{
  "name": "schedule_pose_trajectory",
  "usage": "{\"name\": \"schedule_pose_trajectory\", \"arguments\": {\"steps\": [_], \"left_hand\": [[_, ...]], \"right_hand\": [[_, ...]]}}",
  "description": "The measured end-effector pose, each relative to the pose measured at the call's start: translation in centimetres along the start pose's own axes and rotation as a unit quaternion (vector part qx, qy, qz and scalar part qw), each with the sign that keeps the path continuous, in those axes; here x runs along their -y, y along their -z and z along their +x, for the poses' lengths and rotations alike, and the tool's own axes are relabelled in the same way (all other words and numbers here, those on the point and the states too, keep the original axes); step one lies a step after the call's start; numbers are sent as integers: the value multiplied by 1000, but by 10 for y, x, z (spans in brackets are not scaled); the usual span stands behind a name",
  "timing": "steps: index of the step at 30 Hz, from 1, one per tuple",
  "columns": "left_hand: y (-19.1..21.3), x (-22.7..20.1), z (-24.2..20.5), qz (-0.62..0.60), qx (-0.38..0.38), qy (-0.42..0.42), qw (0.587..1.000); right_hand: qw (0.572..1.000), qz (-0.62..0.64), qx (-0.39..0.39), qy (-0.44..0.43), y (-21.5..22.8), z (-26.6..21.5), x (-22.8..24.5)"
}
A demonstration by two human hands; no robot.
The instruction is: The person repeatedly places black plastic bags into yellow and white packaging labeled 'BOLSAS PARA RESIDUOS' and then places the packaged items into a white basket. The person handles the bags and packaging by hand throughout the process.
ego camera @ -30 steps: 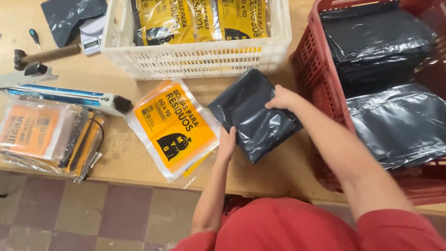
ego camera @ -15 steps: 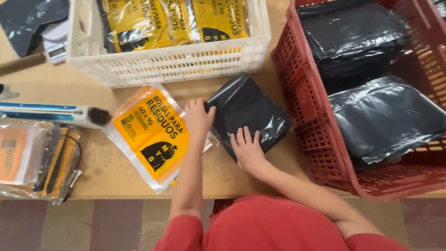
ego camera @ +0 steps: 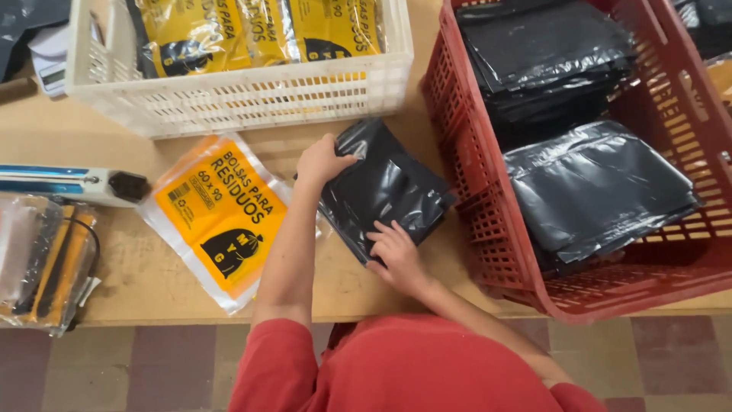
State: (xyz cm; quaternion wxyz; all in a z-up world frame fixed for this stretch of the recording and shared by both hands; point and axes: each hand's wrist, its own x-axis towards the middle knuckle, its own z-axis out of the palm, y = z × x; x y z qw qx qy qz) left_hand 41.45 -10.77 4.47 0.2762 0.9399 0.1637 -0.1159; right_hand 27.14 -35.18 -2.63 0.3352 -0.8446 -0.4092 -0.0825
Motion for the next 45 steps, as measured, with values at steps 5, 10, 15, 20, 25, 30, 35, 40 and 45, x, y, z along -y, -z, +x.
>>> {"name": "schedule_pose_trajectory", "arguments": {"steps": [5,10,15,20,25,30,35,40,45], "left_hand": [[-19,-10,1,-9,-33,-10,999],[50,-55,-104,-132,-164,-103,972],[52,-51,-188,37,-453,-390,801],[3,-23,-227,105,-428,-476,761],[-36,85,-237,52,-12,-348,936],[-46,225,-214,127,-6,-174,977],[-19,279,-174,114,8,-135,984],[-16,278,-137,153,7,-112,982],[4,256,-118,75,33,-70,994]], "right_hand": [[997,-63,0,50,14,-15,-9],[992,14,-51,-116,30,-24,-29],[674,620,-142,-374,101,60,14],[504,711,-131,-472,125,108,26],[647,463,-56,-603,11,7,-95],[709,352,-67,-608,21,16,-63],[768,265,-99,-575,19,31,-8],[754,335,-69,-561,-10,-1,22],[721,364,-29,-589,-58,-23,39]]}}
